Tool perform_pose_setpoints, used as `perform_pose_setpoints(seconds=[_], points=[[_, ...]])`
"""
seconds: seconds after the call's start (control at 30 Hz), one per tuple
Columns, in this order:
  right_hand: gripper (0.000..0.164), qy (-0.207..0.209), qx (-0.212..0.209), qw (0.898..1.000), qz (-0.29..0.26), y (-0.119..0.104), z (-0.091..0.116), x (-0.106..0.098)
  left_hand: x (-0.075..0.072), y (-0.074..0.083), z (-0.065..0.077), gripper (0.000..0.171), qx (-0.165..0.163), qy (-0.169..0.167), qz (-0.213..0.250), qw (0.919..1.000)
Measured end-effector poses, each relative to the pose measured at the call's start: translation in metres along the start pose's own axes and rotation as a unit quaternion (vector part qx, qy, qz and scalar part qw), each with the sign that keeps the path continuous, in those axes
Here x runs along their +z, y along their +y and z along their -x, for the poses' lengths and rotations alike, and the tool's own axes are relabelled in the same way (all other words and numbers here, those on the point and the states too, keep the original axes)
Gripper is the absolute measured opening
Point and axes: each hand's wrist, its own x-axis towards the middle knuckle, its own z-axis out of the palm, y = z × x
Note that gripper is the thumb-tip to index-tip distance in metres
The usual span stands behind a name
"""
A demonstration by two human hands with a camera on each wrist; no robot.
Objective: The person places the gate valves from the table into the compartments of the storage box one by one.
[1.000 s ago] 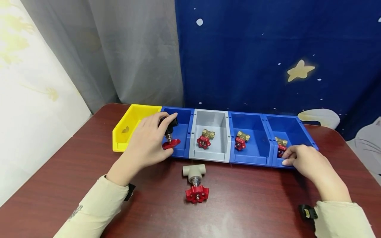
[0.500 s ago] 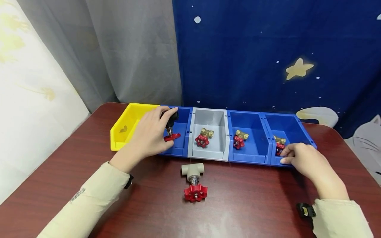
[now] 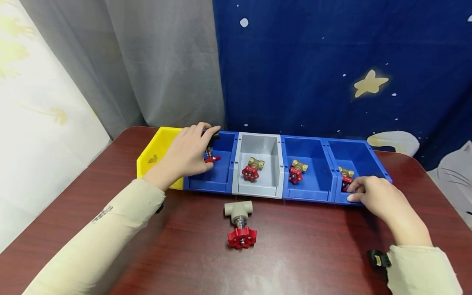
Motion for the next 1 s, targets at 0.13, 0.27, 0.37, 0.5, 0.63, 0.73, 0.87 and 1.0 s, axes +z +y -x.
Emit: perform_pose_setpoints(seconds=[0.13, 0.27, 0.37, 0.5, 0.63, 0.73, 0.87, 1.0], points=[[0.021, 0.000, -0.001, 1.000, 0.002, 0.000, -0.001, -0.001, 0.002, 0.000, -0.005, 0.096, -0.010, -0.036, 0.002, 0.9993], [0.021, 0.005, -0.005, 1.000, 0.002, 0.002, -0.002, -0.001, 0.005, 0.002, -0.011, 0.093, -0.020, -0.063, 0.008, 0.9978], [0.021, 0.005, -0.005, 1.000, 0.001, 0.002, -0.002, 0.000, 0.009, 0.003, -0.014, 0.091, -0.023, -0.082, 0.020, 0.9962], [0.019, 0.008, -0.007, 1.000, 0.001, 0.003, -0.001, 0.001, 0.016, 0.005, -0.014, 0.091, -0.026, -0.104, 0.044, 0.9933], [0.017, 0.012, -0.013, 1.000, 0.000, 0.003, -0.001, 0.003, 0.021, 0.006, -0.012, 0.091, -0.033, -0.129, 0.061, 0.9893], [0.017, 0.014, -0.018, 1.000, -0.001, 0.003, -0.001, 0.003, 0.025, 0.006, -0.011, 0.090, -0.032, -0.151, 0.067, 0.9857], [0.016, 0.014, -0.020, 1.000, 0.000, 0.003, -0.002, 0.004, 0.028, 0.007, -0.012, 0.088, -0.030, -0.170, 0.076, 0.9821], [0.017, 0.012, -0.014, 1.000, -0.001, 0.003, -0.001, 0.003, 0.028, 0.010, -0.013, 0.085, -0.030, -0.185, 0.088, 0.9783]])
